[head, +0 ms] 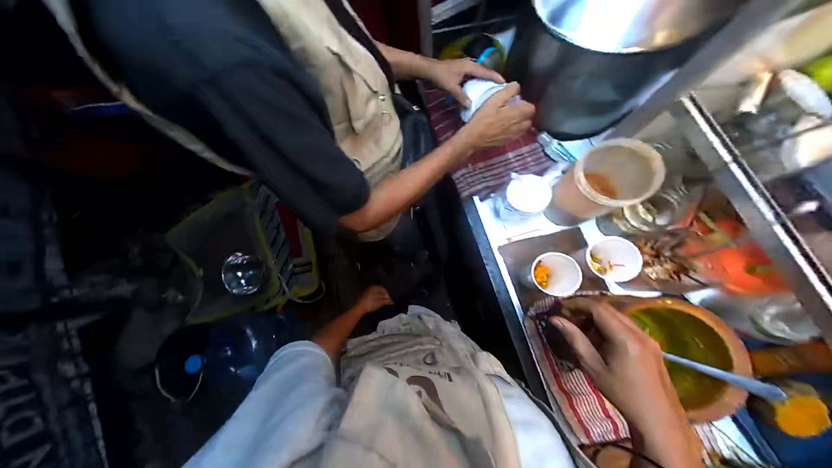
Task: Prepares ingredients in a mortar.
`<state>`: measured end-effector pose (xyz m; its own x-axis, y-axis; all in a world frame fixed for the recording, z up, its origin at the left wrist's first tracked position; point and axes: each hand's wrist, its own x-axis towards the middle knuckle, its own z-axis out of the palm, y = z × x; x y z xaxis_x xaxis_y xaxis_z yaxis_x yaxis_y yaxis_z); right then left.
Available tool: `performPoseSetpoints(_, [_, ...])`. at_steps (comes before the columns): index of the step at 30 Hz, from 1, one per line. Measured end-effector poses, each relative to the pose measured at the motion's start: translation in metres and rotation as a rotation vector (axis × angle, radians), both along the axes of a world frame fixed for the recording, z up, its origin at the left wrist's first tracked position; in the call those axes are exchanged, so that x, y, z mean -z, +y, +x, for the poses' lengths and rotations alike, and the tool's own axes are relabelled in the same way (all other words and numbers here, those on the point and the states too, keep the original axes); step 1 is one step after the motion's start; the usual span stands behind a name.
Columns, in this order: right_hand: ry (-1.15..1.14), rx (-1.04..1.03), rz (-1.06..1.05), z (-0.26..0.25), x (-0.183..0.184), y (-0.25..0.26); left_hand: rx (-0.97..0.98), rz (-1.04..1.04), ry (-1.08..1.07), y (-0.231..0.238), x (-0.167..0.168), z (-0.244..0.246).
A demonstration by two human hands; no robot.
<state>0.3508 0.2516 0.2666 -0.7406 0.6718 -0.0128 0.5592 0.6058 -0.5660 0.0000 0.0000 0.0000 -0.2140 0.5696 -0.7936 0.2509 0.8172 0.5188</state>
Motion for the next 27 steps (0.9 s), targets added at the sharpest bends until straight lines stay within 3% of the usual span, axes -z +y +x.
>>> performPoseSetpoints(4, [0.009,-0.028,0.005,0.000,-0.005,-0.001,-0.202,-0.221,0.121,-0.056,-0.040,-0.049])
performPoseSetpoints(8, [0.012,-0.048,0.026,-0.003,-0.001,0.007,-0.676,0.005,0.667,-0.065,-0.077,-0.181])
performPoseSetpoints(10, [0.015,-0.056,0.041,-0.008,-0.006,0.009,-0.861,0.007,0.761,-0.054,-0.129,-0.238])
performPoseSetpoints(13, [0.038,-0.036,0.054,-0.014,-0.013,0.011,-0.692,-0.170,0.746,-0.040,-0.171,-0.268])
performPoseSetpoints(15, [0.056,-0.015,0.068,-0.012,-0.014,0.012,-0.427,-0.282,0.648,-0.024,-0.164,-0.241])
performPoseSetpoints(18, [0.086,0.030,0.079,-0.005,-0.015,0.009,0.044,-0.327,0.284,0.019,-0.138,-0.146])
performPoseSetpoints(21, [0.095,0.124,0.070,0.013,-0.014,0.005,0.494,-0.131,0.142,0.095,-0.154,-0.028])
performPoseSetpoints(23, [0.104,0.183,0.064,0.026,-0.015,0.001,0.607,0.084,0.081,0.144,-0.191,0.035])
performPoseSetpoints(27, [0.128,0.277,0.061,0.042,-0.011,-0.013,0.573,0.609,0.066,0.236,-0.265,0.101])
